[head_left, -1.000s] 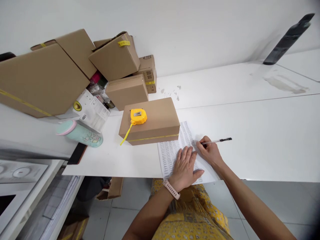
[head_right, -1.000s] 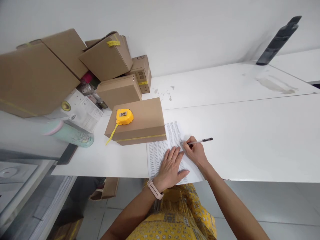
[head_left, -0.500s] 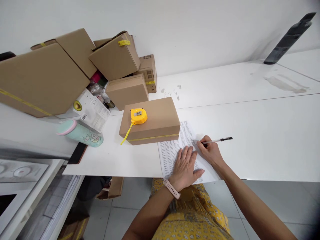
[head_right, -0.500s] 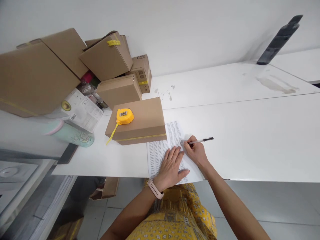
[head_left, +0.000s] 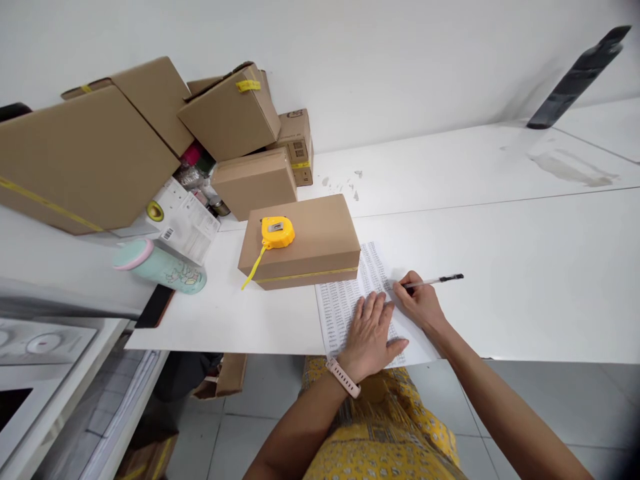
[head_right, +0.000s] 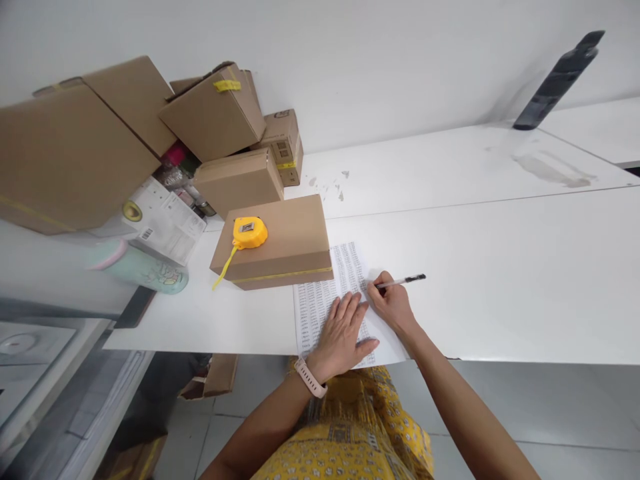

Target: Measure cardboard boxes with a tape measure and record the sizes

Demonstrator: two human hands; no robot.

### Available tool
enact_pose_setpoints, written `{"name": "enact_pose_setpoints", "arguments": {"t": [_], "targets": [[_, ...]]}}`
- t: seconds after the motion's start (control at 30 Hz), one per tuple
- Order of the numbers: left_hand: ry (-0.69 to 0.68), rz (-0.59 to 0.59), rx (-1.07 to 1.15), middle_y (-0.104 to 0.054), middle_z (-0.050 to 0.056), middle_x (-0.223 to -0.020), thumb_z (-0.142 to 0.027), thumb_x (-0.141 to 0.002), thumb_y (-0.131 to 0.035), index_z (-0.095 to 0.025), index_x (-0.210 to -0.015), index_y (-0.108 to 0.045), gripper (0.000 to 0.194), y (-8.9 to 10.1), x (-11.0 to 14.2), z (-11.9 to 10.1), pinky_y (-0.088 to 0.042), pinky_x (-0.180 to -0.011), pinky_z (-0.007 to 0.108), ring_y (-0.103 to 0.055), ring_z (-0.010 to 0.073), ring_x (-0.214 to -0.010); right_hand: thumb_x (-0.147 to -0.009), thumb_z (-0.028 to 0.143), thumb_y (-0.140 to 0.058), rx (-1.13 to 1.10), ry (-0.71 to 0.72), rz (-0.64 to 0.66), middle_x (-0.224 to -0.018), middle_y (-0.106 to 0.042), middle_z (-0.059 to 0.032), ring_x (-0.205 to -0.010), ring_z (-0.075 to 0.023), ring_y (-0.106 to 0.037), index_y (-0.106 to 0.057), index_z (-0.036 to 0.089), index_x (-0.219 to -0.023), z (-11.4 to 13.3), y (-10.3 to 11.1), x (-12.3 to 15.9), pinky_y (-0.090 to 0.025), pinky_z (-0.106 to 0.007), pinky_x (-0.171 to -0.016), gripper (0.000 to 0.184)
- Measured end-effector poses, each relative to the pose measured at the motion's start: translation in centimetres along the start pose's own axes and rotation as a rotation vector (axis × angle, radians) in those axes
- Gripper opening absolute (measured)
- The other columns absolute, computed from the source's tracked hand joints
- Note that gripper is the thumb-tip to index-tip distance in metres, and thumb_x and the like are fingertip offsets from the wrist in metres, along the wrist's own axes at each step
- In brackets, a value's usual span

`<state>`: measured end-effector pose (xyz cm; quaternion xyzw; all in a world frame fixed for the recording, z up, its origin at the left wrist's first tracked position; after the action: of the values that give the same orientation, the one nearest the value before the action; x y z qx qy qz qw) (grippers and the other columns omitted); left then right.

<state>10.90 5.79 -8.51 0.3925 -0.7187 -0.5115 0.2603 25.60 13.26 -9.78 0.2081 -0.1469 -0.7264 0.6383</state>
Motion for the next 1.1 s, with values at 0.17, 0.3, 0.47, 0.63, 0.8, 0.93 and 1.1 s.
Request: {"name": "enact_pose_setpoints", "arguments": {"t": [0.17,0.3,0.47,0.63,0.8,0.93,1.1], "targets": [[0.001,0.001,-0.009,-0.023,0.015,-0.165,-0.06,-0.1,-0.036,-0.009,-0.152,-0.031,0.073,-0.06,-0.02,0.0,-0.015,-0.127,0.049,-0.01,0.0288,-0.155,-0.084,0.04,-0.058,0.009,-0.011,-0.003,-0.053,-0.049,0.0033,-0.05,-0.013,-0.044,-0.047,0.023,-0.07,-0.06,0.07,0.05,-0.034,-0.026,-0.049,0.025],[0.0,-0.007,-0.009,-0.022,0.015,-0.165,-0.06,-0.1,-0.035,-0.01,-0.152,-0.031,0.072,-0.02,0.02,0.02,-0.016,-0.126,0.049,-0.01,0.0281,-0.155,-0.084,0.041,-0.058,0.015,0.007,-0.007,-0.053,-0.049,0.0031,-0.05,-0.0131,-0.043,-0.047,0.023,-0.07,0.09,0.1,0.04,-0.034,-0.026,-0.049,0.025],[-0.005,-0.012,-0.011,-0.023,0.014,-0.165,-0.06,-0.1,-0.034,-0.011,-0.152,-0.03,0.072,-0.08,0.02,0.04,-0.017,-0.126,0.05,-0.01,0.0281,-0.155,-0.084,0.042,-0.058,0.006,-0.015,-0.027,-0.054,-0.049,0.0035,-0.05,-0.0132,-0.044,-0.047,0.023,-0.071,0.04,0.2,0.07,-0.035,-0.026,-0.049,0.025],[-0.003,-0.007,-0.009,-0.022,0.015,-0.165,-0.06,-0.1,-0.035,-0.009,-0.152,-0.03,0.073,-0.16,-0.01,0.04,-0.016,-0.126,0.049,-0.01,0.0285,-0.155,-0.084,0.041,-0.059,0.01,-0.02,-0.012,-0.053,-0.048,0.0042,-0.05,-0.0132,-0.044,-0.047,0.023,-0.071,-0.11,0.11,0.05,-0.035,-0.026,-0.049,0.025],[-0.003,-0.015,-0.016,-0.022,0.015,-0.165,-0.06,-0.1,-0.035,-0.01,-0.152,-0.031,0.072,-0.11,0.02,0.01,-0.016,-0.126,0.049,-0.01,0.0284,-0.155,-0.084,0.042,-0.059,0.0,-0.009,-0.011,-0.053,-0.048,0.0039,-0.049,-0.0133,-0.044,-0.047,0.023,-0.071,-0.05,0.09,0.03,-0.034,-0.026,-0.049,0.026],[-0.006,-0.01,-0.025,-0.021,0.015,-0.165,-0.061,-0.1,-0.033,-0.01,-0.152,-0.031,0.072,-0.07,0.06,0.01,-0.017,-0.126,0.049,-0.01,0.0281,-0.155,-0.084,0.04,-0.059,0.004,-0.014,-0.025,-0.053,-0.049,0.0039,-0.05,-0.0133,-0.044,-0.047,0.023,-0.071,-0.24,0.13,0.05,-0.035,-0.026,-0.049,0.024],[-0.002,-0.005,-0.017,-0.02,0.014,-0.166,-0.061,-0.1,-0.034,-0.01,-0.152,-0.03,0.072,-0.1,0.06,0.06,-0.015,-0.126,0.049,-0.009,0.0283,-0.155,-0.084,0.04,-0.058,0.0,-0.033,-0.038,-0.054,-0.048,0.0042,-0.05,-0.0133,-0.044,-0.047,0.023,-0.071,-0.41,0.2,0.08,-0.035,-0.026,-0.05,0.024]]}}
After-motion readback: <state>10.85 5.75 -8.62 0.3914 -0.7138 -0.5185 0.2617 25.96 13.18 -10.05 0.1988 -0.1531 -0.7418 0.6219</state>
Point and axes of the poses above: each hand's wrist, its own x-axis away from the middle knuckle, its own y-axis out of the back of the hand, z = x × y, the point moved 5 cm from there along -x, towards the middle knuckle
